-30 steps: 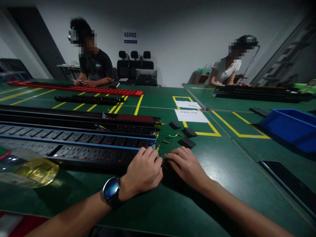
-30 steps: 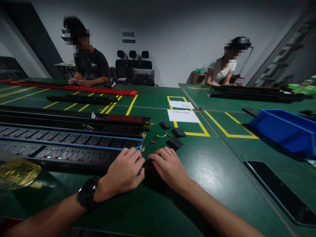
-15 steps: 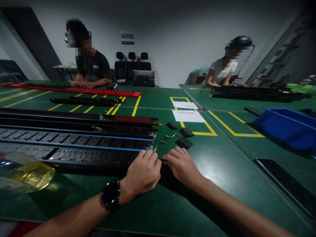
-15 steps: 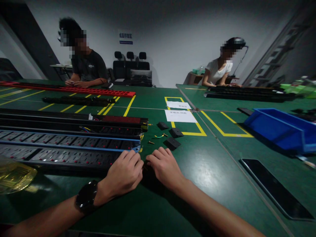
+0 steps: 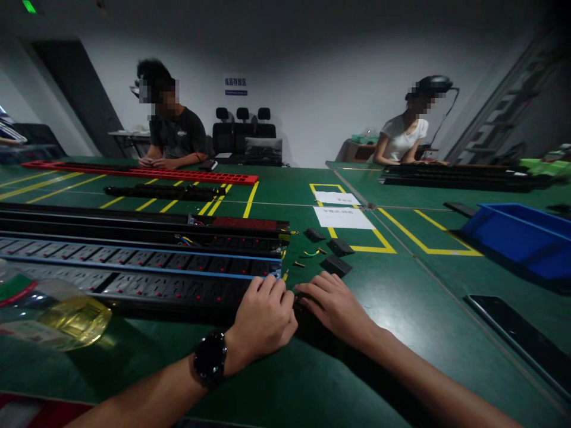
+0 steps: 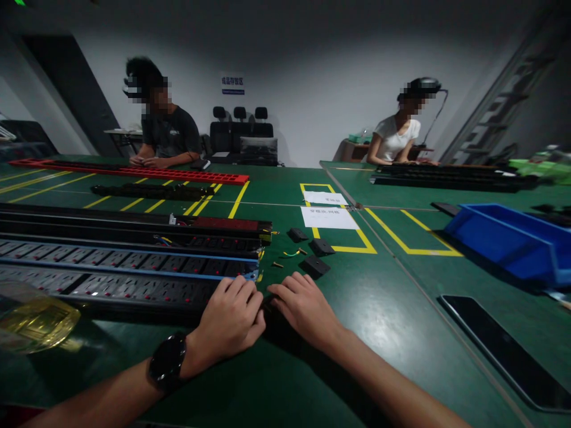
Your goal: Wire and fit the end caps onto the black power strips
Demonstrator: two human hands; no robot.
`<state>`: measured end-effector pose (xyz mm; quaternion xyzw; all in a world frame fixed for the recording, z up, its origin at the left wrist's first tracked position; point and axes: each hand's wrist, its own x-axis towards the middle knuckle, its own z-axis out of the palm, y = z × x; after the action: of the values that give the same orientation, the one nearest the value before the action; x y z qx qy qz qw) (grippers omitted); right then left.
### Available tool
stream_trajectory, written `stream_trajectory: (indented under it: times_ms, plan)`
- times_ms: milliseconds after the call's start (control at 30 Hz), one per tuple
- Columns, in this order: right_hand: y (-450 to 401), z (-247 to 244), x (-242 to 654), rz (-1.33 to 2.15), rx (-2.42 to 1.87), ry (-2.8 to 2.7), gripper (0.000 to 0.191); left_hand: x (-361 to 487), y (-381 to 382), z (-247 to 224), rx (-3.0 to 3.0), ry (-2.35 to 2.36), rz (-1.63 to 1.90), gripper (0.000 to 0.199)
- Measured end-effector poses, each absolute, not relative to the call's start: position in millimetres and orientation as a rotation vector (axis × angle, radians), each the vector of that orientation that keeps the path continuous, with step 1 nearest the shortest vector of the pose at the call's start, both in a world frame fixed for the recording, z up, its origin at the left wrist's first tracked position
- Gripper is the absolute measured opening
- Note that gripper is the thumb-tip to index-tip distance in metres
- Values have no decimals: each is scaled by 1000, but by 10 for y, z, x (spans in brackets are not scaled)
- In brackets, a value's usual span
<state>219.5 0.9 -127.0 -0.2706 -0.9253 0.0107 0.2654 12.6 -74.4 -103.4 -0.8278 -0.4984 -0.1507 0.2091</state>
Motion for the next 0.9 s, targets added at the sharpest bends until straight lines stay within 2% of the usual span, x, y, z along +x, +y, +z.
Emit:
stream_trajectory:
  times_ms: [133, 267, 367, 567, 733, 900]
  plan:
    - [204, -1104, 2456, 114, -799, -2364, 30, 114, -745, -1011, -2306, -1405, -422, 11]
    - [392, -918, 2765, 395, -863, -2484, 19, 93, -738, -1005, -2300, -1353, -410, 12]
    - [437, -888, 2854, 534, -874, -2586, 19, 82, -738, -998, -2294, -1377, -424, 14]
    - [376, -984, 2748, 543, -870, -2600, 20, 56, -751, -979, -2307, -1315, -561, 15]
    - [310, -1047, 2610, 517, -997, -2585, 15, 42, -793, -979, -2339, -986, -755, 7]
    - [299, -1114, 2542, 517, -1020, -2573, 11, 62, -825, -985, -2363, -725, -730, 11]
